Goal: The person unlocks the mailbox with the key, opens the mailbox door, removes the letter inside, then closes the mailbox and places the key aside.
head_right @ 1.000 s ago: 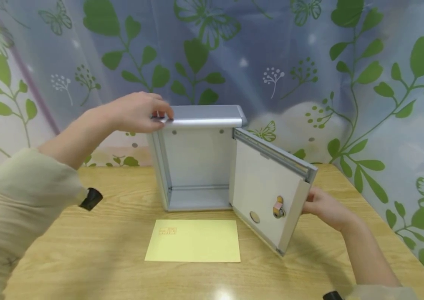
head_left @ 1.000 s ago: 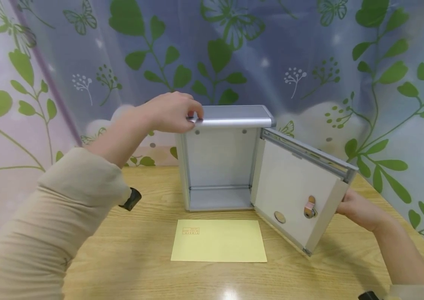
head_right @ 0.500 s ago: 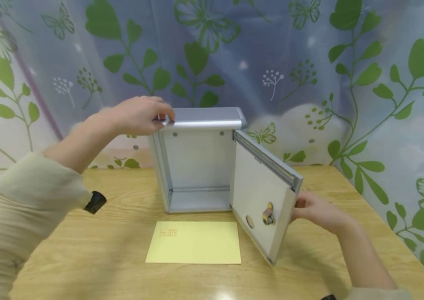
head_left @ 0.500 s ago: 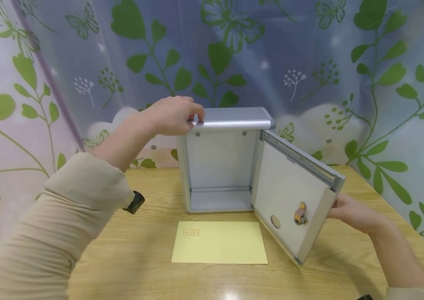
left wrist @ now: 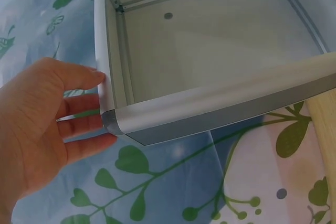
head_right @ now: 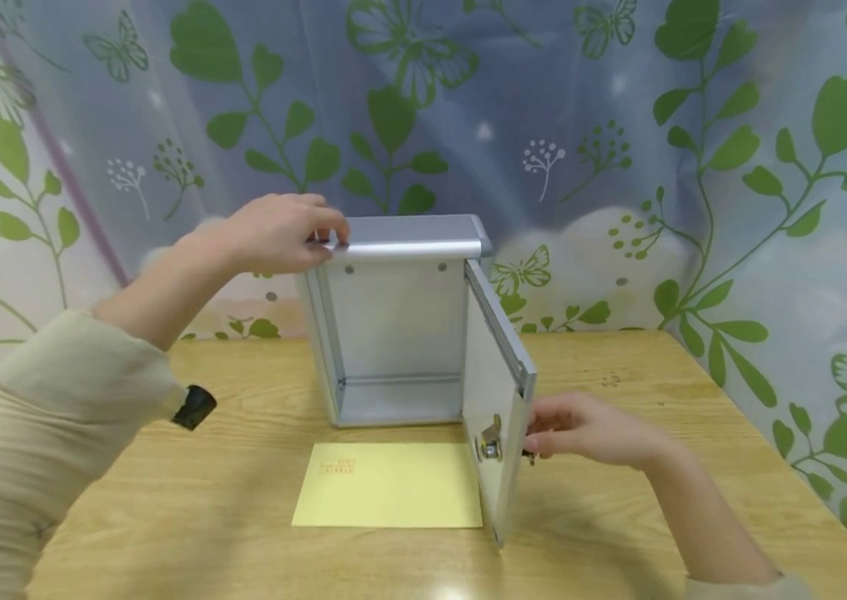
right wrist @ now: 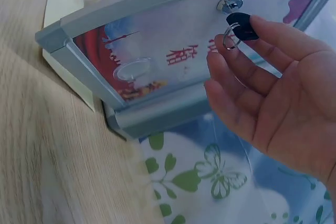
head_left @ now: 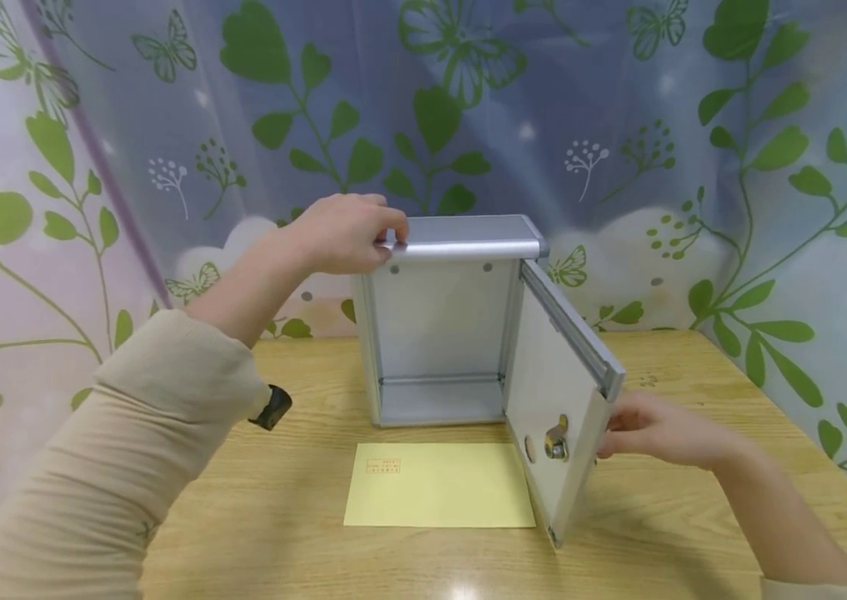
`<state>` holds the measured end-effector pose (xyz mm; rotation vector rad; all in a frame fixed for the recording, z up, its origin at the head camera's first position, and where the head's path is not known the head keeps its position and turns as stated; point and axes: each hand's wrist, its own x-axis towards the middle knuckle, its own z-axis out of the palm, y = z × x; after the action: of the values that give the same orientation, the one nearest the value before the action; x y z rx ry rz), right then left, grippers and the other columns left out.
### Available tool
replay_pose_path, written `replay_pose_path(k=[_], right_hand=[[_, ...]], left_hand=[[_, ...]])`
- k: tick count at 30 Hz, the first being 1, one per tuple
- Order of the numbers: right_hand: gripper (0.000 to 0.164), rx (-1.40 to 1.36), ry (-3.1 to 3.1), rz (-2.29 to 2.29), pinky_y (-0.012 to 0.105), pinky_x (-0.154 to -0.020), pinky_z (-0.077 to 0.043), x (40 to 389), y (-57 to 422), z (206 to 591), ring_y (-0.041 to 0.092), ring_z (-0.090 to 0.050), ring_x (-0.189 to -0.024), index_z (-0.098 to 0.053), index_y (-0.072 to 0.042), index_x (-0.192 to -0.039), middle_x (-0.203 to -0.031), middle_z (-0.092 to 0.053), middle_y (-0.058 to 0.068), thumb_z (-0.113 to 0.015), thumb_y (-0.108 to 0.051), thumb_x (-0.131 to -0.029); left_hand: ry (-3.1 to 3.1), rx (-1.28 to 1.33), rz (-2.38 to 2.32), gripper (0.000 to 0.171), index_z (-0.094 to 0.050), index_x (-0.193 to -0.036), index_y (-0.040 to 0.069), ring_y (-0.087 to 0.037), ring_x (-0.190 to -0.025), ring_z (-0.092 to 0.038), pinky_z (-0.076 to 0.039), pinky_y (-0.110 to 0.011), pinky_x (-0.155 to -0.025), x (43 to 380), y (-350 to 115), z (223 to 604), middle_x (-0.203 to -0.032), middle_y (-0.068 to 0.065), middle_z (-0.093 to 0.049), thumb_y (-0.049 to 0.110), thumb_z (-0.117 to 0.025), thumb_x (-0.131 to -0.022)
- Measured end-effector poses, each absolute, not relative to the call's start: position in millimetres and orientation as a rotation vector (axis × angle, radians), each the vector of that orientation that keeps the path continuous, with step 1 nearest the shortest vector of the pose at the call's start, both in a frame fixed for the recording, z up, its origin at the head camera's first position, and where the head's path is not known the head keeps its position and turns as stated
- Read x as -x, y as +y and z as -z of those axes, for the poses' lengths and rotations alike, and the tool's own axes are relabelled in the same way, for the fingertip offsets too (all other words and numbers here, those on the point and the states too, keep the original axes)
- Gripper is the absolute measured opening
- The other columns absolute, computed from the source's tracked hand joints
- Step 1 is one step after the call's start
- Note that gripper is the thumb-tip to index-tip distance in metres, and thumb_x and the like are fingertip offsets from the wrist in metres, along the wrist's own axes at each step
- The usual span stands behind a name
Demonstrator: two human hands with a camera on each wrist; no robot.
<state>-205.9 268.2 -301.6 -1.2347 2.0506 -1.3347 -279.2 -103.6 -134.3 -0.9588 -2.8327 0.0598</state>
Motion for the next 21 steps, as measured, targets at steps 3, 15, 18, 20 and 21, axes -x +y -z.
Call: replay_pose_path(k=[3, 15, 18, 20, 21], right_hand=[[0.027, 1.258, 2.046, 1.301, 0.035, -0.077, -0.051, 206, 258, 301, 0.016, -0.061, -0.091, -0.061, -0.006, -0.113, -0.103, -0.064, 0.003, -0.046, 0.006, -0.093], [0.009, 1.305, 2.254, 1.138, 0.029, -0.069, -0.048, 200, 208, 301, 0.01, -0.055, -0.08, -0.061, -0.012, -0.098, -0.09, -0.06, -0.002, -0.054, -0.009, -0.094], [0.009, 1.31, 2.292, 1.124, 0.029, -0.07, -0.048, 200, 198, 301, 0.01, -0.055, -0.079, -0.062, -0.013, -0.097, -0.089, -0.06, -0.004, -0.055, -0.012, -0.093], [0.008, 1.303, 2.319, 1.116, 0.029, -0.068, -0.048, 200, 191, 303, 0.009, -0.054, -0.077, -0.062, -0.014, -0.097, -0.087, -0.059, -0.006, -0.055, -0.014, -0.093], [0.007, 1.295, 2.33, 1.115, 0.028, -0.067, -0.047, 200, 188, 303, 0.008, -0.052, -0.076, -0.062, -0.014, -0.096, -0.086, -0.058, -0.006, -0.056, -0.015, -0.093]], left_hand=[[-2.821, 0.961, -0.054, 0.024, -0.061, -0.112, 0.014, -0.022, -0.083, -0.048, -0.04, -0.035, -0.07, 279, -105, 136, -0.094, -0.005, -0.052, 0.014, -0.049, -0.091], [-2.816, 0.958, -0.09, 0.026, -0.061, -0.113, 0.015, -0.022, -0.082, -0.048, -0.04, -0.035, -0.069, 279, -103, 135, -0.096, -0.006, -0.052, 0.014, -0.048, -0.091], [-2.818, 0.953, -0.104, 0.027, -0.06, -0.114, 0.016, -0.022, -0.08, -0.047, -0.039, -0.034, -0.067, 279, -103, 136, -0.095, -0.006, -0.051, 0.014, -0.046, -0.091], [-2.818, 0.954, -0.106, 0.026, -0.06, -0.114, 0.016, -0.021, -0.079, -0.046, -0.038, -0.033, -0.065, 279, -103, 136, -0.094, -0.005, -0.05, 0.015, -0.046, -0.092], [-2.818, 0.953, -0.104, 0.026, -0.06, -0.114, 0.016, -0.021, -0.079, -0.046, -0.038, -0.033, -0.064, 278, -104, 137, -0.094, -0.005, -0.05, 0.016, -0.047, -0.092]])
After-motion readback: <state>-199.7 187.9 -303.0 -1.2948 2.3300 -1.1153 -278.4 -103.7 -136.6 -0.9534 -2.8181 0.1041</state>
